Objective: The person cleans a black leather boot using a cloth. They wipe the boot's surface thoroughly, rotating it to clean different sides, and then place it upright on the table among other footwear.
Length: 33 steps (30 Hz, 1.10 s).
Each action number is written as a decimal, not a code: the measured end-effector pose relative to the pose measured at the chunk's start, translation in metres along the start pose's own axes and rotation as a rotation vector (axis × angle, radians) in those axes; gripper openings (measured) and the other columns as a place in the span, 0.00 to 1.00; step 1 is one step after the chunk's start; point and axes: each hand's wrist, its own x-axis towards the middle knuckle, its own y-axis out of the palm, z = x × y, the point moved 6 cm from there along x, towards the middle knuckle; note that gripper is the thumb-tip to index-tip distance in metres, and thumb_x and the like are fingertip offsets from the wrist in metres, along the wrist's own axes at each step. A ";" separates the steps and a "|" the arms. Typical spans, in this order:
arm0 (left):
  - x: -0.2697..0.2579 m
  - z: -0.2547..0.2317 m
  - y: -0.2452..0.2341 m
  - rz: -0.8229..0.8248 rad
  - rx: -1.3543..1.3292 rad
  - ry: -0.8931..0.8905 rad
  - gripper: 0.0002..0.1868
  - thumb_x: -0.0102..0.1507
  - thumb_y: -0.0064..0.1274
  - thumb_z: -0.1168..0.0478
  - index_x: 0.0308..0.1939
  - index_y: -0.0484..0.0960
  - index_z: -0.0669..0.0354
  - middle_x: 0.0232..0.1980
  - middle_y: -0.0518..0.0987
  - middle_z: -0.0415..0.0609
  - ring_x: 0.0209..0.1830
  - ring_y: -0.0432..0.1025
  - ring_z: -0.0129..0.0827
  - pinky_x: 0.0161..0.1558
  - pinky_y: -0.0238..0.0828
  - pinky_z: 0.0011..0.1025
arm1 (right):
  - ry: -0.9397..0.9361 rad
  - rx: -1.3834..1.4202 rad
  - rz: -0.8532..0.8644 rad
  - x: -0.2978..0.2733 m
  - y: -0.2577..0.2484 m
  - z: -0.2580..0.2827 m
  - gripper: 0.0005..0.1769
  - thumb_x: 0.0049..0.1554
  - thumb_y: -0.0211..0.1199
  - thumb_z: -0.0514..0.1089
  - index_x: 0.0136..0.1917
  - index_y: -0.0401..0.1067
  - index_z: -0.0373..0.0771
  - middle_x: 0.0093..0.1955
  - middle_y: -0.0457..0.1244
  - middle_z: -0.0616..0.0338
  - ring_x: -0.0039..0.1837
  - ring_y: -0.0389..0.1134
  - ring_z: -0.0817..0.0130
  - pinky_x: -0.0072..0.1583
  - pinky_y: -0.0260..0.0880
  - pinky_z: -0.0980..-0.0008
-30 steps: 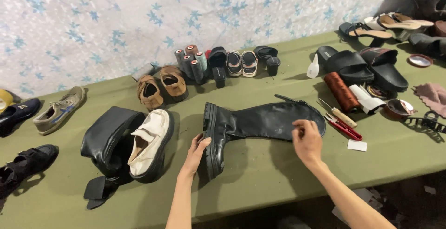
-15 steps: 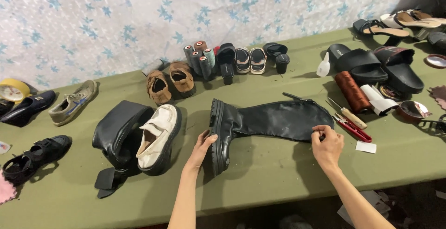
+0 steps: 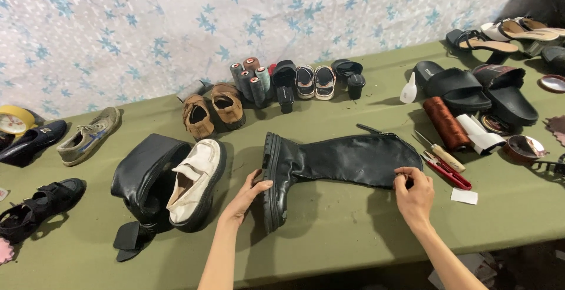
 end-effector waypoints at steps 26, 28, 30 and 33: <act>0.080 -0.038 0.000 -0.182 0.091 -0.364 0.65 0.51 0.58 0.39 0.82 0.36 0.51 0.86 0.34 0.43 0.86 0.34 0.36 0.82 0.34 0.46 | 0.283 0.256 0.107 -0.004 -0.010 0.037 0.09 0.64 0.57 0.39 0.51 0.78 0.38 0.40 0.69 0.59 0.38 0.64 0.70 0.43 0.63 0.69; 0.083 -0.037 0.001 -0.193 0.058 -0.369 0.68 0.48 0.61 0.42 0.82 0.35 0.54 0.86 0.35 0.47 0.86 0.36 0.38 0.82 0.36 0.46 | 0.274 0.257 0.105 -0.002 -0.010 0.039 0.09 0.64 0.57 0.38 0.52 0.78 0.38 0.41 0.69 0.58 0.40 0.65 0.71 0.43 0.64 0.69; 0.080 -0.039 0.005 -0.191 0.040 -0.395 0.68 0.45 0.64 0.46 0.82 0.40 0.54 0.86 0.43 0.47 0.85 0.41 0.40 0.81 0.37 0.47 | 0.323 0.250 0.119 -0.003 -0.012 0.043 0.10 0.64 0.56 0.40 0.51 0.78 0.39 0.40 0.69 0.59 0.37 0.64 0.69 0.43 0.63 0.67; 0.086 -0.029 0.000 -0.191 0.005 -0.397 0.70 0.44 0.65 0.48 0.82 0.38 0.55 0.86 0.42 0.50 0.85 0.40 0.41 0.81 0.35 0.48 | 0.310 0.253 0.104 -0.003 -0.008 0.033 0.10 0.64 0.56 0.39 0.51 0.78 0.40 0.39 0.69 0.59 0.37 0.64 0.70 0.44 0.64 0.69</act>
